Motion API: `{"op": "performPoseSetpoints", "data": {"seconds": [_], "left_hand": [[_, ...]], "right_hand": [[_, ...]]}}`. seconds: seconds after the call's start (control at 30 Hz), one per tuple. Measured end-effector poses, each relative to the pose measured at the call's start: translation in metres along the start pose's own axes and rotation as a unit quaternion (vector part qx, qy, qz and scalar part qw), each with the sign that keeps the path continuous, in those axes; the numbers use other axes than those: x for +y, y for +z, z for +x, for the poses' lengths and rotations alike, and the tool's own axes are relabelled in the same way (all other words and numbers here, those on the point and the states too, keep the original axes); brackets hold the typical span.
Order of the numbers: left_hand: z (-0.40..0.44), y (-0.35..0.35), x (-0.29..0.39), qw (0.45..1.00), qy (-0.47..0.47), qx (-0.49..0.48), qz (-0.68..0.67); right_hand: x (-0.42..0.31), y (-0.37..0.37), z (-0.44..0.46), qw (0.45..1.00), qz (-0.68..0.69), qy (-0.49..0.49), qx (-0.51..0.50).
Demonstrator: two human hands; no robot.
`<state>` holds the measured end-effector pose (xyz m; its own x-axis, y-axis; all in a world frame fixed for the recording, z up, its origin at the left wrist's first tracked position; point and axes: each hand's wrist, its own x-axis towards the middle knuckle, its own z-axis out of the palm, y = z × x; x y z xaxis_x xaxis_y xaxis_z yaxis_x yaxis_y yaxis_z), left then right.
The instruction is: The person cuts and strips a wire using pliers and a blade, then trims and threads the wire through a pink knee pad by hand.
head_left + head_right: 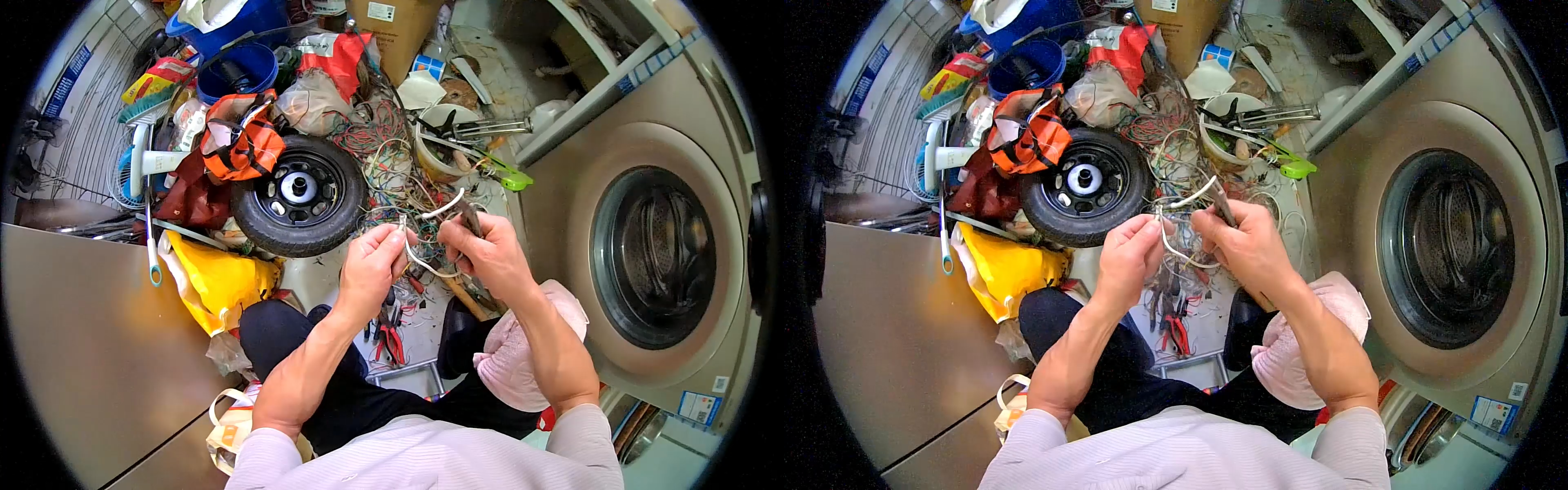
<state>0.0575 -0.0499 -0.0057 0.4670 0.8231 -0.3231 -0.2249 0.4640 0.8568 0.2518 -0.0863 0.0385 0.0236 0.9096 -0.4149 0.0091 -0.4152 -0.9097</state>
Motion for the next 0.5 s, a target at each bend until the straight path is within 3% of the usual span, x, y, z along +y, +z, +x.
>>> {"op": "performPoseSetpoints", "data": {"seconds": [0.1,0.13,0.2,0.27,0.3,0.33,0.37,0.4,0.43,0.47,0.5], "left_hand": [[-0.001,0.003,-0.003,1.000,-0.025,0.007,0.002],[-0.001,0.001,-0.005,1.000,-0.014,0.014,0.007],[-0.001,-0.001,-0.011,1.000,-0.002,0.024,0.010],[0.000,-0.001,-0.015,0.963,0.080,0.105,0.234],[0.001,0.001,-0.015,0.963,0.081,0.105,0.234],[0.002,0.004,-0.015,0.915,0.182,0.140,0.333],[0.002,0.006,-0.016,0.845,0.279,0.172,0.423],[0.004,0.005,-0.015,0.845,0.279,0.172,0.422],[0.009,0.002,-0.012,0.812,0.308,0.196,0.456],[0.012,-0.002,-0.009,0.775,0.336,0.219,0.488],[0.014,-0.006,-0.006,0.765,0.331,0.225,0.505]], "right_hand": [[-0.006,-0.005,-0.001,0.998,0.052,-0.016,0.018],[-0.024,-0.015,-0.003,0.996,0.050,-0.014,0.075],[-0.021,-0.041,-0.001,0.996,0.055,-0.032,0.063],[-0.030,-0.054,-0.008,0.992,0.107,-0.052,0.042],[-0.031,-0.060,-0.008,0.988,0.131,-0.077,-0.007],[-0.034,-0.065,-0.011,0.988,0.131,-0.077,-0.007],[-0.039,-0.071,-0.016,0.997,0.014,-0.003,-0.071],[-0.044,-0.072,-0.018,0.983,-0.102,0.070,-0.136],[-0.044,-0.069,-0.013,0.966,-0.199,0.119,-0.117],[-0.025,-0.076,-0.004,0.966,-0.199,0.117,-0.121],[0.008,-0.094,0.007,0.880,-0.472,0.048,-0.033]]}}
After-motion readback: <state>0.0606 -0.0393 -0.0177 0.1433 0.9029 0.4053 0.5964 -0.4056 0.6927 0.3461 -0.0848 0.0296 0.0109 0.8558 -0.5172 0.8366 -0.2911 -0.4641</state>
